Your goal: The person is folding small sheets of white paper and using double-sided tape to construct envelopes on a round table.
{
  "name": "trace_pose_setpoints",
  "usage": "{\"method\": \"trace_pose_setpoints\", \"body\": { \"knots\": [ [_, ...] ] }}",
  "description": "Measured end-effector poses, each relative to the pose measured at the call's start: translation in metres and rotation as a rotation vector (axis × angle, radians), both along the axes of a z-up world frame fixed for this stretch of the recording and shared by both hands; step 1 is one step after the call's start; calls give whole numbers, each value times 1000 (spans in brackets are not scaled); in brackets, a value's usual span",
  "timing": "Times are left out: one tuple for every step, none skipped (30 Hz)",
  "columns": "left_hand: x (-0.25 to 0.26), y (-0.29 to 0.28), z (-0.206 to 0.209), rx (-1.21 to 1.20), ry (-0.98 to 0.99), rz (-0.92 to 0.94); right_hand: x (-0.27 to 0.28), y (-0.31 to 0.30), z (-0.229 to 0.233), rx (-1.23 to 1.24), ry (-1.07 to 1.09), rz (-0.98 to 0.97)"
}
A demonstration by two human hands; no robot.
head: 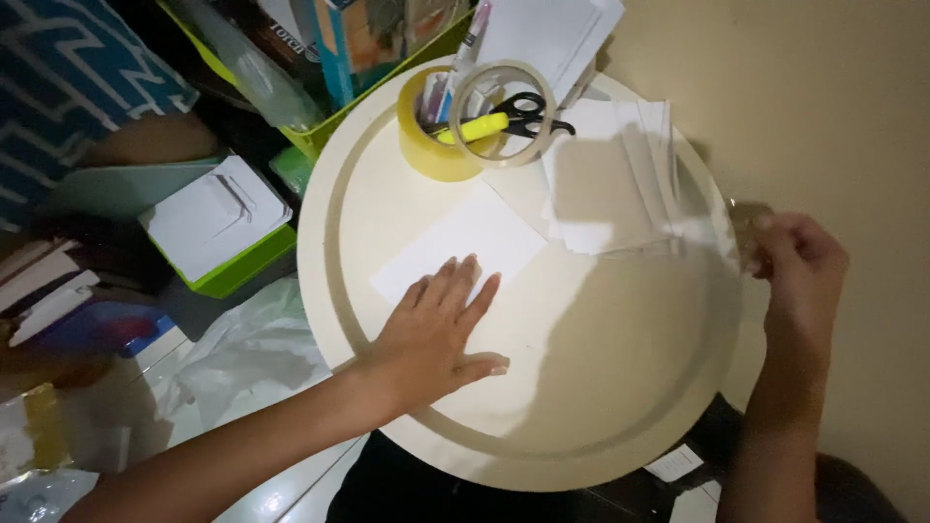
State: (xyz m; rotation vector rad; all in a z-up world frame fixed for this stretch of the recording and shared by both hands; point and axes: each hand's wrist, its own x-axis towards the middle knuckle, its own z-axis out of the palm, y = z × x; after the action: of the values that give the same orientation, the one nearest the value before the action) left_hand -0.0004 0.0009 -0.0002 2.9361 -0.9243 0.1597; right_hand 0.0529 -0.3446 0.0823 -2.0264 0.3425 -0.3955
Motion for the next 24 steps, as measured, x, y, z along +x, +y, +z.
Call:
{"method": "trace_pose_setpoints", "body": {
  "knots": [
    [0, -1, 0, -2, 0, -3, -3, -15, -16, -2, 0, -3],
    [0, -2, 0, 19, -6, 2, -6, -31, -32, -37, -44, 8],
    [-1, -3, 0, 41, -13, 8, -9, -47, -48, -72, -89, 20],
    [-2, -4, 2, 42, -12, 6, -15, -24, -30, -71, -88, 18],
    [-3, -5, 5, 76, -69, 26, -21, -2, -12, -67, 59, 17],
    [-3, -6, 7, 112, -126, 45, -26, 20, 6, -62, 206, 15],
    [-3, -6, 5, 113, -126, 40, -24, 7, -8, -60, 206, 12],
    [-2, -6, 4, 104, -88, 36, -21, -6, -21, 47, 252, 4],
    [-1, -6, 2, 94, -51, 33, -18, -20, -34, 154, 297, -5],
    [-1, -5, 4, 92, -53, 27, -18, -15, -29, 153, 295, -11],
    [0, -4, 7, 45, 10, 16, -17, -11, -25, 237, 262, -52],
    [1, -4, 9, -3, 73, -1, -18, -8, -21, 320, 228, -101],
    [-1, -3, 10, -5, 72, -14, -20, -2, -12, 319, 225, -114],
    [-2, -3, 12, -15, -23, -9, -22, 4, -4, 251, 234, -93],
    [-2, -2, 14, -26, -117, -3, -23, 11, 4, 184, 245, -73],
    [-2, -2, 13, -29, -118, -12, -20, -1, -5, 182, 242, -82],
    [-2, -2, 12, -7, -93, -11, -18, -13, -14, 195, 249, -115],
    [-2, -1, 12, 16, -66, -6, -15, -24, -23, 208, 257, -145],
    [-3, -1, 12, 12, -66, -13, -14, -32, -29, 205, 256, -152],
    [-3, -2, 12, 34, -99, 2, -12, -41, -35, 209, 244, -162],
    [-3, -2, 13, 55, -132, 17, -10, -49, -40, 212, 232, -172],
    [-3, -2, 14, 50, -134, 10, -10, -43, -33, 209, 229, -180],
    [-3, -1, 15, 18, -121, -1, -9, -38, -25, 185, 255, -157],
    [-3, 0, 17, -12, -109, -11, -9, -32, -17, 163, 280, -133]
  ]
}}
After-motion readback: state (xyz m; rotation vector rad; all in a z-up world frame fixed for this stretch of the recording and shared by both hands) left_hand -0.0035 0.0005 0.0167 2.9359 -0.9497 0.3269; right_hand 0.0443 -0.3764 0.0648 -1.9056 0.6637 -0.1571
